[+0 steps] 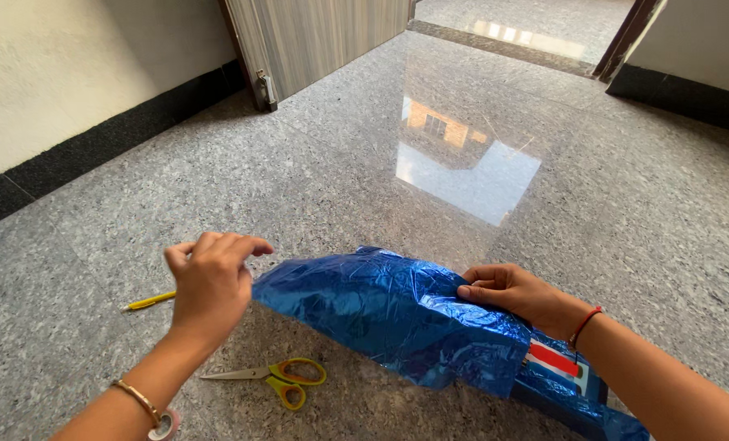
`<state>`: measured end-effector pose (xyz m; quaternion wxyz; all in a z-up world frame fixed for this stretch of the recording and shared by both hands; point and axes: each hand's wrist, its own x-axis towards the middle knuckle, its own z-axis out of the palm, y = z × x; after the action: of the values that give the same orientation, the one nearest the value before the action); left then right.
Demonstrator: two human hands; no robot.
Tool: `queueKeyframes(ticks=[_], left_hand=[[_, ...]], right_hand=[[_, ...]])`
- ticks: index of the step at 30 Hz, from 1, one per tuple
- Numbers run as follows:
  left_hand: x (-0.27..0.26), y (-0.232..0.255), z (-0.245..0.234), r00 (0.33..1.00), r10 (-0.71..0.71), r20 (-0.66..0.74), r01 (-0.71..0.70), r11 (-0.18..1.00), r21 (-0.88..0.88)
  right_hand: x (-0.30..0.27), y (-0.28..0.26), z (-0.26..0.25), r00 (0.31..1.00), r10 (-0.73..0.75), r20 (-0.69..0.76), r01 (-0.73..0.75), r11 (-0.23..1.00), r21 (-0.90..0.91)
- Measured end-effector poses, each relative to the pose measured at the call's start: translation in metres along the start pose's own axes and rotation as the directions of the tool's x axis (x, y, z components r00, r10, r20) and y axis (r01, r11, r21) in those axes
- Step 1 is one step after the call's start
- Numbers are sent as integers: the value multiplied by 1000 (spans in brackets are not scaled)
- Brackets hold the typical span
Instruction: The person wraps a rectangular box with blue metallic paper on the floor. They fold the paper edges, cut tape with scissors, and apply tape to secure the paper around the box.
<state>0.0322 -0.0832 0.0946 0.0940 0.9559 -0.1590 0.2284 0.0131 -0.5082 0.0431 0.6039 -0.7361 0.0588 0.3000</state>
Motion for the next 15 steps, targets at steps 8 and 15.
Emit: queueKeyframes(ticks=[8, 15], left_hand=[[31, 58, 23, 977, 156, 145, -110, 953, -283], [55, 120, 47, 890, 410, 201, -287, 844, -453]], right_hand=[[-3, -2, -3, 999, -31, -8, 30, 994, -107], [-13, -11, -1, 999, 22, -46, -30, 982, -185]])
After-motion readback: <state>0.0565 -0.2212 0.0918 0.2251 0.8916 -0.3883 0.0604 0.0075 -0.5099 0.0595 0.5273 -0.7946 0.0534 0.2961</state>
